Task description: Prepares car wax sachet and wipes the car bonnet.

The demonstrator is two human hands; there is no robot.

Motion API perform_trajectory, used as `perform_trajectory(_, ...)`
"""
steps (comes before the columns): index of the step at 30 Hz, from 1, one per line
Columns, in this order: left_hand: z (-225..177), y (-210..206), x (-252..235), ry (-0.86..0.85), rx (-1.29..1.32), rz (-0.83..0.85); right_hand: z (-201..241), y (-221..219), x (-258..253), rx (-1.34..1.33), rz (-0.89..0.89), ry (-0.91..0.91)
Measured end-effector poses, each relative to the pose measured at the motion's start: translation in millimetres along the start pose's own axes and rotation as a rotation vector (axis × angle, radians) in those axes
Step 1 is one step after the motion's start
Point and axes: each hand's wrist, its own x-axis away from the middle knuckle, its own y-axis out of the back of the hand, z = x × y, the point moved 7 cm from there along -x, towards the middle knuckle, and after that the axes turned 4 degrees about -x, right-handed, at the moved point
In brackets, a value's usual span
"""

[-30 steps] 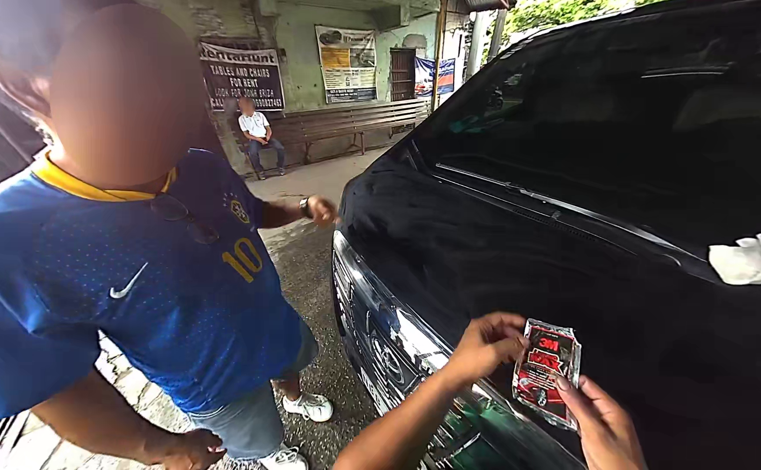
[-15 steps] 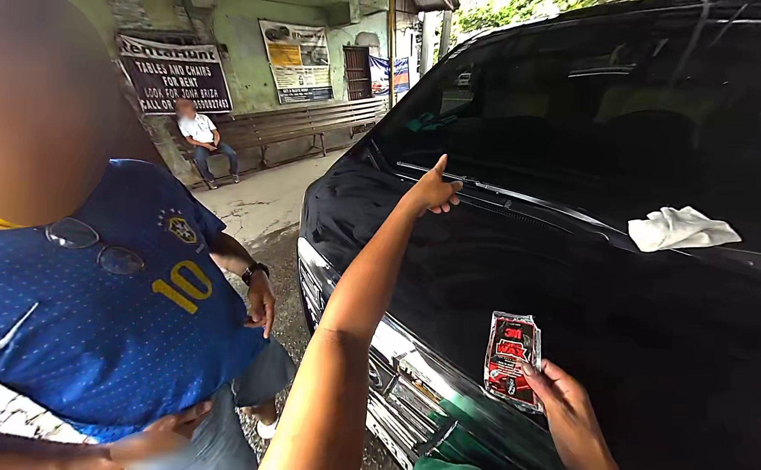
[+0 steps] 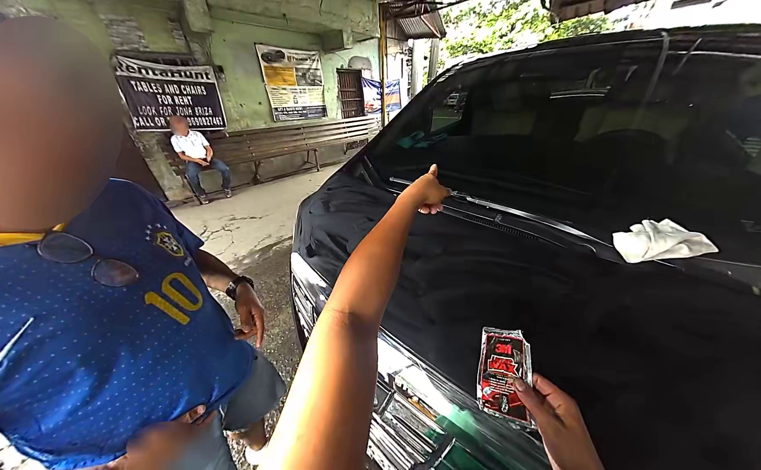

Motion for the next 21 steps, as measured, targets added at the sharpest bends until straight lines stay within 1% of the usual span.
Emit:
perform_trajectory(7, 2, 5, 3, 0.011, -0.067, -0.008, 4, -6, 0, 0.003, 0.019, 0.007)
perform_trajectory(12, 8, 6, 1, 0.030, -0.065, 0.006, 1, -7, 3, 0.014, 0.024, -0.014)
perform_trajectory(21, 9, 7, 6, -0.006, -0.103, 0.003, -5, -11, 3, -0.019, 0.064, -0.009)
